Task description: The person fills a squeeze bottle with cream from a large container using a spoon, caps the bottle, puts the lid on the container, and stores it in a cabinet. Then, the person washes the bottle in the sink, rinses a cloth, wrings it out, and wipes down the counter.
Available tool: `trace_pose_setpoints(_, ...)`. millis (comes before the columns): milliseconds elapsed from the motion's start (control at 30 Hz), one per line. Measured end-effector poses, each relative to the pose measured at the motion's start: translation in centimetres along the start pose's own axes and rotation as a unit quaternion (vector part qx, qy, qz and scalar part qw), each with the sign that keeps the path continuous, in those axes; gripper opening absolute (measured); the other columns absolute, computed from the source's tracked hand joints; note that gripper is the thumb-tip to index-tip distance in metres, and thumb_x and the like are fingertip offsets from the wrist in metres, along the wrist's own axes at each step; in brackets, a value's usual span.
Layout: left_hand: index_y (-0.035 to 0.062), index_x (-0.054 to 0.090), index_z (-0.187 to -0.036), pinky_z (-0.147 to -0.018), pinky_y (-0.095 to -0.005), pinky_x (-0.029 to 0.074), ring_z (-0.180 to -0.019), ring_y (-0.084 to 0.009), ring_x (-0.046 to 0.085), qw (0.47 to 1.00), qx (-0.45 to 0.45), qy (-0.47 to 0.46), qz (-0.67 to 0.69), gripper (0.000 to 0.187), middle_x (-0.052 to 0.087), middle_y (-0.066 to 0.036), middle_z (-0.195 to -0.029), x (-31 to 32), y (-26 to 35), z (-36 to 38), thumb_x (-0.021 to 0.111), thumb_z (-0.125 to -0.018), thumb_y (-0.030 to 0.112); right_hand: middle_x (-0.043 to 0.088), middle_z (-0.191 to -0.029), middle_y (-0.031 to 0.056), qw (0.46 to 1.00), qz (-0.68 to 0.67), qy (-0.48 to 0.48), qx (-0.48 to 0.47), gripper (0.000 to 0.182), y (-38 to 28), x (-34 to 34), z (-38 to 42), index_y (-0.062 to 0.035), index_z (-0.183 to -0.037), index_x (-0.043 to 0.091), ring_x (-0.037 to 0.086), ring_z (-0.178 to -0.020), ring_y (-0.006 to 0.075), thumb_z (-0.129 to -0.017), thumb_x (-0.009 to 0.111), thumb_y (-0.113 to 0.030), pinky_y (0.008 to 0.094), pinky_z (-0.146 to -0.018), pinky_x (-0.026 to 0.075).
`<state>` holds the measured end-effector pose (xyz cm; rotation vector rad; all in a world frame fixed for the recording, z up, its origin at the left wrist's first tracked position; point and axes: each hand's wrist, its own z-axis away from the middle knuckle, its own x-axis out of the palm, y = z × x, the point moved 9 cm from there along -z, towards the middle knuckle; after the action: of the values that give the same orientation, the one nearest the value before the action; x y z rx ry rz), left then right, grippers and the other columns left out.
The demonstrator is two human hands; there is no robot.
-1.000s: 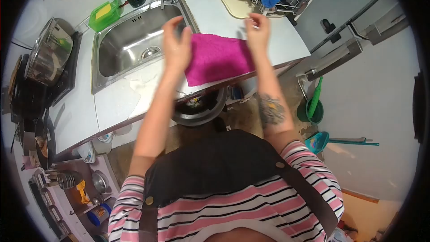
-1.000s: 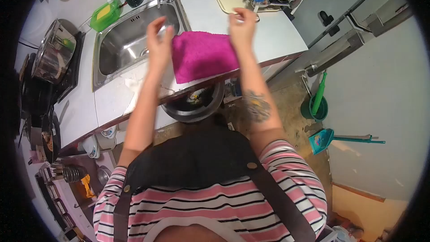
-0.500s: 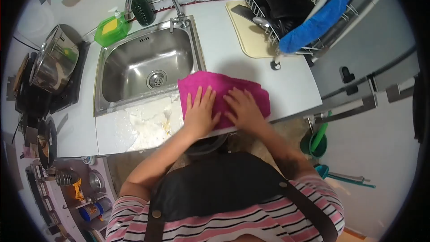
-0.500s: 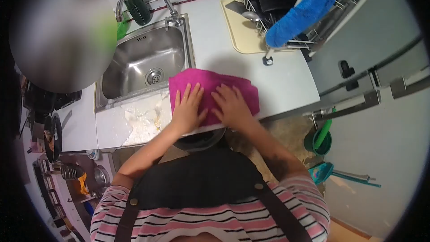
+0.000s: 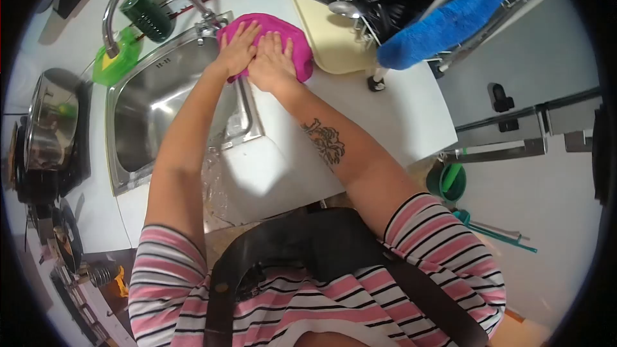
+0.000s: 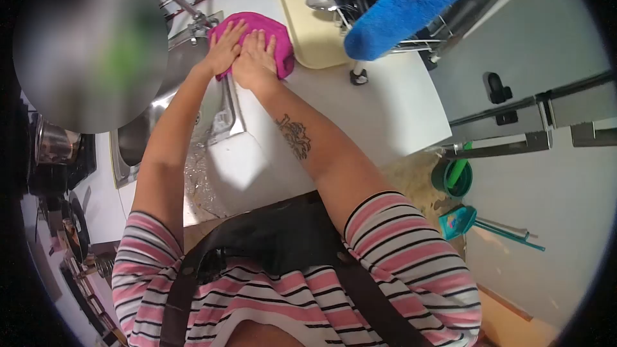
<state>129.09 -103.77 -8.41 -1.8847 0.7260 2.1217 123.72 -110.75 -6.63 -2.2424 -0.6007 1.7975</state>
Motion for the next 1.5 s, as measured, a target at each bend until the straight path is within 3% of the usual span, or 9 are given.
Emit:
trace_pose_setpoints(367, 0.0068, 0.025, -0.137, -0.100, -0.0636, 0.004, -0.134, -0.0350, 0.006, 0.997, -0.004, 0.065, -0.046, 0.070, 0.018, -0.014, -0.144, 1.6, 15.4, 19.8, 0.046, -0.083, 0.046, 0.032, -0.136, 0.0156, 0.959, 0.023, -0.163, -0.231, 0.065, 1.1, -9.2, 20.2, -0.0111, -0.130, 0.039, 0.027, -0.128, 0.0315, -0.077, 0.057, -0.042, 0.0508, -0.102, 0.020)
trace_pose_setpoints(767, 0.0108, 0.023, -0.139, -0.092, -0.0719, 0.008, -0.130, -0.0466, 0.005, 0.970, -0.222, 0.082, -0.051, 0.085, 0.014, -0.010, -0.146, 0.2, 9.5, 29.4, 0.048, -0.075, 0.061, 0.030, -0.137, 0.0158, 0.934, 0.082, -0.097, -0.335, 0.062, -6.6, -6.2, 20.8, -0.0214, -0.132, 0.038, 0.026, -0.127, 0.0361, -0.078, 0.053, -0.048, 0.0566, -0.099, 0.021)
trace_pose_setpoints(1000, 0.0142, 0.038, -0.132, -0.087, -0.0493, 0.031, -0.110, -0.0340, 0.037, 0.969, -0.161, 0.185, -0.039, 0.081, 0.037, -0.011, -0.133, -1.1, 8.9, 29.6, 0.052, -0.069, 0.065, 0.031, -0.137, 0.0136, 0.934, 0.063, -0.111, -0.332, 0.058, -6.8, -5.9, 20.6, -0.0221, -0.129, 0.042, 0.025, -0.127, 0.0327, -0.078, 0.054, -0.047, 0.0516, -0.100, 0.019)
trace_pose_setpoints(1100, 0.0142, 0.036, -0.133, -0.089, -0.0526, 0.028, -0.116, -0.0367, 0.033, 0.973, -0.164, 0.158, -0.035, 0.084, 0.035, -0.012, -0.135, -1.1, 8.7, 29.8, 0.053, -0.068, 0.065, 0.034, -0.136, 0.0137, 0.942, 0.075, -0.097, -0.312, 0.055, -6.6, -6.5, 20.5, -0.0188, -0.127, 0.045, 0.029, -0.126, 0.0318, -0.079, 0.056, -0.043, 0.0496, -0.101, 0.019)
trace_pose_setpoints(1167, 0.0129, 0.030, -0.136, -0.097, -0.0653, 0.008, -0.131, -0.0430, 0.010, 0.981, -0.178, 0.075, -0.019, 0.095, 0.024, -0.014, -0.141, -1.1, 8.5, 29.5, 0.057, -0.063, 0.068, 0.038, -0.133, 0.0153, 0.938, -0.134, -0.126, -0.292, 0.047, -5.1, -7.6, 19.4, -0.0123, -0.121, 0.051, 0.035, -0.123, 0.0315, -0.078, 0.062, -0.030, 0.0456, -0.100, 0.025)
trace_pose_setpoints(1233, 0.0136, 0.027, -0.137, -0.097, -0.0664, -0.001, -0.132, -0.0425, 0.000, 0.984, -0.171, 0.043, -0.009, 0.099, 0.016, -0.014, -0.144, -2.9, 9.0, 28.8, 0.059, -0.062, 0.068, 0.043, -0.126, 0.0190, 0.948, -0.237, 0.034, -0.207, 0.037, -3.0, -13.1, 17.8, -0.0049, -0.111, 0.056, 0.042, -0.117, 0.0312, -0.075, 0.065, -0.007, 0.0405, -0.092, 0.038)
trace_pose_setpoints(1367, 0.0153, 0.028, -0.137, -0.097, -0.0660, -0.001, -0.132, -0.0419, 0.000, 0.994, -0.061, 0.026, 0.086, 0.088, 0.016, -0.018, -0.143, -6.7, 11.8, 25.1, 0.052, -0.070, 0.067, 0.044, -0.120, 0.0153, 0.867, -0.307, 0.384, -0.077, 0.045, 6.5, -23.8, 17.3, -0.0022, -0.117, 0.049, 0.046, -0.102, 0.0282, -0.076, 0.066, -0.009, 0.0386, -0.088, 0.039)
trace_pose_setpoints(1433, 0.0117, 0.031, -0.135, -0.103, -0.0567, 0.010, -0.132, -0.0382, 0.010, 0.996, -0.023, 0.043, 0.079, 0.084, 0.023, -0.019, -0.140, -9.1, 14.2, 22.1, 0.055, -0.072, 0.061, 0.041, -0.119, 0.0139, 0.774, -0.388, 0.500, 0.016, 0.054, 11.5, -27.1, 16.8, -0.0014, -0.121, 0.043, 0.046, -0.099, 0.0248, -0.075, 0.068, -0.014, 0.0372, -0.084, 0.041)
trace_pose_setpoints(1500, 0.0071, 0.036, -0.132, -0.103, -0.0436, 0.024, -0.126, -0.0355, 0.027, 0.948, 0.162, 0.071, 0.264, 0.080, 0.032, -0.019, -0.134, -11.8, 18.4, 18.3, 0.062, -0.072, 0.054, 0.045, -0.111, 0.0135, 0.792, -0.287, 0.534, 0.067, 0.051, 13.1, -29.0, 14.7, 0.0003, -0.116, 0.047, 0.048, -0.096, 0.0233, -0.074, 0.070, -0.016, 0.0352, -0.081, 0.042)
